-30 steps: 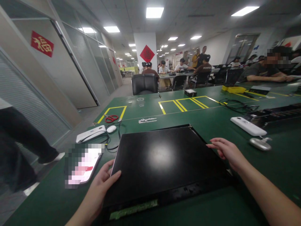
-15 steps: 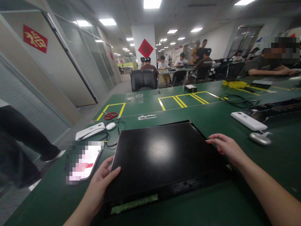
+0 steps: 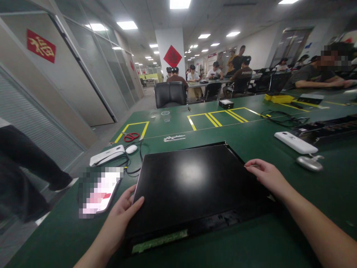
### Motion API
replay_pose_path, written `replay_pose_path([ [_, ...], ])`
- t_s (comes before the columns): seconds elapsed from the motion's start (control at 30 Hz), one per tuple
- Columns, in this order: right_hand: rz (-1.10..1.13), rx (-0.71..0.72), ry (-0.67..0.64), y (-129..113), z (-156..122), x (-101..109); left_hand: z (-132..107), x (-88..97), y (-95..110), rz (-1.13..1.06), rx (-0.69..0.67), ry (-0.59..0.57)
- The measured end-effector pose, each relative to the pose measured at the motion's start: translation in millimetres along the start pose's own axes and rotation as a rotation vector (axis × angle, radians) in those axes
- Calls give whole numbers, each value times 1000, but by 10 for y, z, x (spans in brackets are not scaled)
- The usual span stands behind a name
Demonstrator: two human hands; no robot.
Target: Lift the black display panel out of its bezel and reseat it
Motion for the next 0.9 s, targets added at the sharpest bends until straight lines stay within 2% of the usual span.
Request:
replay_pose_path([
  [0.13, -72, 42, 18, -1, -9, -16, 11, 14, -13, 31, -7, 1],
  [0.4, -179, 71, -34, -3, -7, -14, 15, -26, 5, 38, -42, -57],
  [0.63, -232, 108, -31, -32, -20, -8, 30, 10, -6, 59, -26, -15],
  [0.9, -315, 146, -75, -49, -12, -7, 34, 22, -20, 108, -14, -34],
])
Point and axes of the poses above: each hand's wrist, its own z-axis towards the middle knuckle, its own x-axis out of the back of the hand, y = z × x, the point moved 5 cm from there along z, towards the middle knuckle
